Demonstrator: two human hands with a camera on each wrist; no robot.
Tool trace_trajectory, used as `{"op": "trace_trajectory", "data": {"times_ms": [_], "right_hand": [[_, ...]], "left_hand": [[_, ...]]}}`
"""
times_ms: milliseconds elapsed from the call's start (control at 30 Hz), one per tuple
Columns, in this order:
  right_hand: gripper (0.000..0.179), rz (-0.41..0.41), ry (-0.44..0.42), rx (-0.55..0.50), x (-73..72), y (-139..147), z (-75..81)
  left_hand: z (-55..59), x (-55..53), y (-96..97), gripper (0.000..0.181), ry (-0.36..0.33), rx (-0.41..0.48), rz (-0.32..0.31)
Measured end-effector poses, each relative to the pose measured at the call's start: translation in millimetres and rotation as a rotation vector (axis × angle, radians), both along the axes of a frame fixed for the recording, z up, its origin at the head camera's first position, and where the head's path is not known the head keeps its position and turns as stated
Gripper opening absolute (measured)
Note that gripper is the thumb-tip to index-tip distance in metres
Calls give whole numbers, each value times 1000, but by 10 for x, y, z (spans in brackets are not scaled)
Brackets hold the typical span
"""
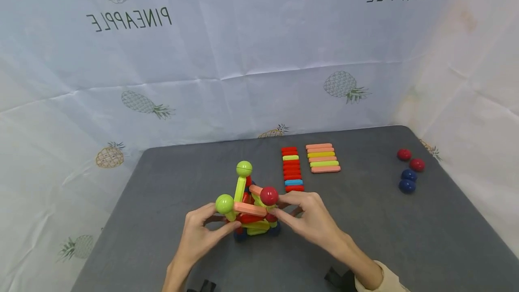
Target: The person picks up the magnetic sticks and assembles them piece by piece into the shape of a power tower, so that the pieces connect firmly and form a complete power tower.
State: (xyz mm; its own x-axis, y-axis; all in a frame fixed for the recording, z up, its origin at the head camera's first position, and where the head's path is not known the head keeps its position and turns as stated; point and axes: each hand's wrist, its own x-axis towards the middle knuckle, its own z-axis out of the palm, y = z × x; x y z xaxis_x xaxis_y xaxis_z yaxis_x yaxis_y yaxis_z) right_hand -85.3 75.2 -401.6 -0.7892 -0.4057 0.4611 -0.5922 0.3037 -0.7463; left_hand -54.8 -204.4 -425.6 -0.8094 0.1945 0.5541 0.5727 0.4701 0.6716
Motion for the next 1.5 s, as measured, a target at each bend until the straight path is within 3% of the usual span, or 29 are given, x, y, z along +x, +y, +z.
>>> {"op": "trace_trajectory", "data": {"times_ms": [300,433,500,600,733,833,967,1133,1300,1500], "right_hand": [[29,-10,16,4,-16,15,9],[30,-25,50,51,-101,215,48],[30,-88,95,103,-191,426,77],[26,-260,164,214,-368,852,84],[22,-474,185,337,-548,1428,-39],[22,-520,150,388,-593,1665,-183],[23,-442,102,436,-621,1537,-313],[24,-290,55,496,-687,1040,-397],[25,-160,72,554,-763,605,-459],[28,-116,74,672,-826,335,-509]], "left_hand": [[-3,-97,25,40,19,-20,-9],[-12,-116,29,38,5,-19,-17],[-16,-121,32,37,-6,-20,-22],[-22,-124,36,38,-14,-23,-24],[-24,-124,30,39,-16,-24,-22],[-19,-125,18,39,-21,-25,-23],[-15,-127,-2,40,-20,-20,-15],[-20,-137,7,39,-23,-26,-26],[-30,-152,31,38,-26,-22,-39],[-30,-156,30,38,-18,-21,-43]]}}
